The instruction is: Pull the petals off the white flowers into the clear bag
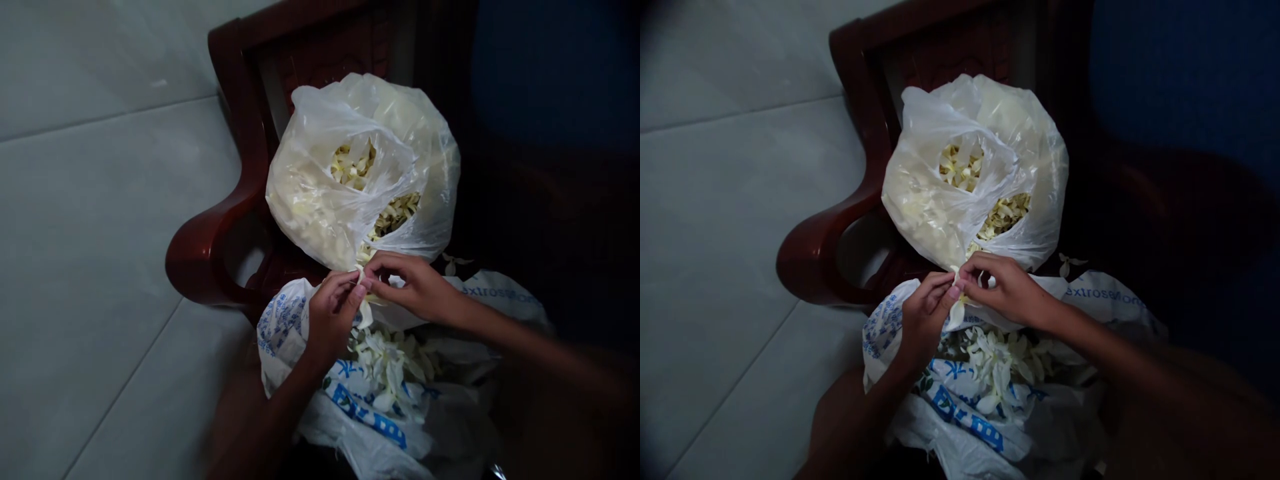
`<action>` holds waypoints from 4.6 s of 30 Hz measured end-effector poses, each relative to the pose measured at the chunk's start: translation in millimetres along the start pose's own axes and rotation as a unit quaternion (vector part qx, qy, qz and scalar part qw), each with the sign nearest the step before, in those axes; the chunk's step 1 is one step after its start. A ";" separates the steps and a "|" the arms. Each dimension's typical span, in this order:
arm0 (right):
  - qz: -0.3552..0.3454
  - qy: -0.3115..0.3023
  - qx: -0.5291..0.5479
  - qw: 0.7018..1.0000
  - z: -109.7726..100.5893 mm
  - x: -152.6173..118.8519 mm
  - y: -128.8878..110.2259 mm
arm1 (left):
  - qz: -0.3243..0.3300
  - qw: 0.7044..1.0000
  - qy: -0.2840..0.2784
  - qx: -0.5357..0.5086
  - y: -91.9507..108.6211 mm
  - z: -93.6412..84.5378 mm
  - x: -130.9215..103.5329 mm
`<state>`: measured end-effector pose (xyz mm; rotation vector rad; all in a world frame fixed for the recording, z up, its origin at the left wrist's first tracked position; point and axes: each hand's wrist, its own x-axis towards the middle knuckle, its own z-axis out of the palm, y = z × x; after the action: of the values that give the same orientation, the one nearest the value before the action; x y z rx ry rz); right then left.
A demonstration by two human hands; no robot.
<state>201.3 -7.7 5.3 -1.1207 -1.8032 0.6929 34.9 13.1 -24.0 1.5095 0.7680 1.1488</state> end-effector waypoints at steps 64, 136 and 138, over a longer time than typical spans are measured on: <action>0.057 0.056 0.063 0.995 15.7 0.7 7.1 | -0.026 0.996 0.083 0.004 -6.4 6.5 -2.9; 0.032 0.039 -0.077 0.996 16.1 -3.3 -6.2 | 0.133 0.971 0.120 0.157 -9.9 1.1 -8.7; 0.041 0.021 -0.076 0.996 11.7 -1.8 -4.5 | 0.122 0.976 0.123 0.134 -11.9 0.6 -9.8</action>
<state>189.4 -11.4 2.9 -1.3060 -1.8063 0.5835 33.4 7.0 -38.1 1.7416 0.9542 1.4814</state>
